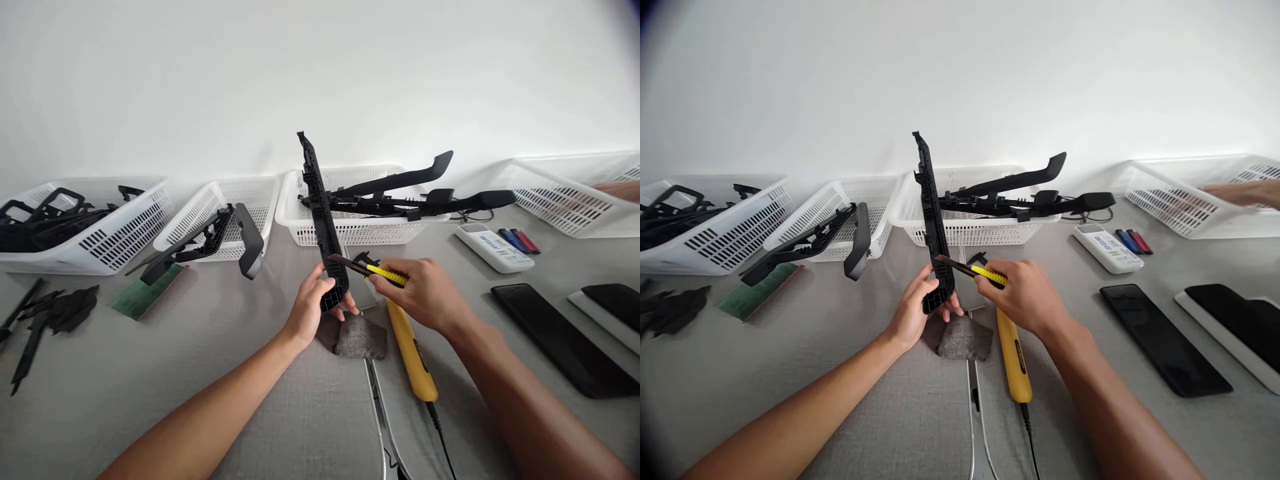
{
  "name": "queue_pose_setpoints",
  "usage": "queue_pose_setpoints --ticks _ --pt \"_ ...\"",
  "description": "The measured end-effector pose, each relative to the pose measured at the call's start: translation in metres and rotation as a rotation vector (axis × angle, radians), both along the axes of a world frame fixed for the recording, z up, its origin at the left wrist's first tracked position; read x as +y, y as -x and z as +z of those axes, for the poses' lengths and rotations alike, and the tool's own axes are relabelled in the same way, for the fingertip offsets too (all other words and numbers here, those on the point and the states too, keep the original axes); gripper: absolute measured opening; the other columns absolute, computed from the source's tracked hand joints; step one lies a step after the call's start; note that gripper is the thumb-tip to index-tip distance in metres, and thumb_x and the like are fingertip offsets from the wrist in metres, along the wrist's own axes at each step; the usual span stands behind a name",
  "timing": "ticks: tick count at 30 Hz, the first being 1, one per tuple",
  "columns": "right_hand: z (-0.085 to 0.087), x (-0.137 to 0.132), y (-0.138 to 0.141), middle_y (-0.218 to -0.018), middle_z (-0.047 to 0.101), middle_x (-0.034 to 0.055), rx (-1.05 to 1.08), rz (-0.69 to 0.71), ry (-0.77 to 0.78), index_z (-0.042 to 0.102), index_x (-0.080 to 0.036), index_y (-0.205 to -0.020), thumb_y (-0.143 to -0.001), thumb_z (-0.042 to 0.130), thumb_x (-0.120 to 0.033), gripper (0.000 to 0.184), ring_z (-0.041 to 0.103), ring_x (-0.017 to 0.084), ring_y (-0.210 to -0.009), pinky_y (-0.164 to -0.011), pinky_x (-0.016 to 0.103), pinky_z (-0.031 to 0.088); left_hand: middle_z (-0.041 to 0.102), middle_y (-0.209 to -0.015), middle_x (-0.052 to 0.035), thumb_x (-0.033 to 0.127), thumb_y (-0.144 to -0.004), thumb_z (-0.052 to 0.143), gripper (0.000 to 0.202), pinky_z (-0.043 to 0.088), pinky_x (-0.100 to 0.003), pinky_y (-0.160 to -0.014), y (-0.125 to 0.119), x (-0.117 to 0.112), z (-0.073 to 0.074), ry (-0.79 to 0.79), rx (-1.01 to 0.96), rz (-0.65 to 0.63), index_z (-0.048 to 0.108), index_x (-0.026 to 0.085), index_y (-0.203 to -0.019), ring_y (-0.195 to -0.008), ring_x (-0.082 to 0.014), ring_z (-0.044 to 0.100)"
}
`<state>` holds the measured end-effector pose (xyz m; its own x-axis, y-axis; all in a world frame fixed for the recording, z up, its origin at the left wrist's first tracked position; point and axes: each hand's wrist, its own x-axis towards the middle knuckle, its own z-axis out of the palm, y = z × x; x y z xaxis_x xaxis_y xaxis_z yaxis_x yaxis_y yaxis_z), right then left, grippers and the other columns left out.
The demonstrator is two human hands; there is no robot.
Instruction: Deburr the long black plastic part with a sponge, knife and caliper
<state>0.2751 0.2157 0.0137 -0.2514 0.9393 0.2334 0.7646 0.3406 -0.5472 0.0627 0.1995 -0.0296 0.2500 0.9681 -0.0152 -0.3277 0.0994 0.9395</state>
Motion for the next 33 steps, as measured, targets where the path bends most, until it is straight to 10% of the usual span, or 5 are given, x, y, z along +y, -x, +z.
queue_pose_setpoints --ticks 33 --pt "0.007 0.0 -0.011 -0.067 0.07 0.0021 -0.047 -0.007 -0.121 0.074 -0.022 -0.078 -0.092 0.063 -0.039 0.025 0.054 0.018 -0.062 -0.063 0.03 0.038 0.074 -0.075 -0.0017 0.039 -0.089 0.068 0.035 0.052 -0.03 -0.059 0.003 -0.002 0.006 0.056 0.01 -0.111 0.053 0.019 -0.115 -0.055 -0.0194 0.07"
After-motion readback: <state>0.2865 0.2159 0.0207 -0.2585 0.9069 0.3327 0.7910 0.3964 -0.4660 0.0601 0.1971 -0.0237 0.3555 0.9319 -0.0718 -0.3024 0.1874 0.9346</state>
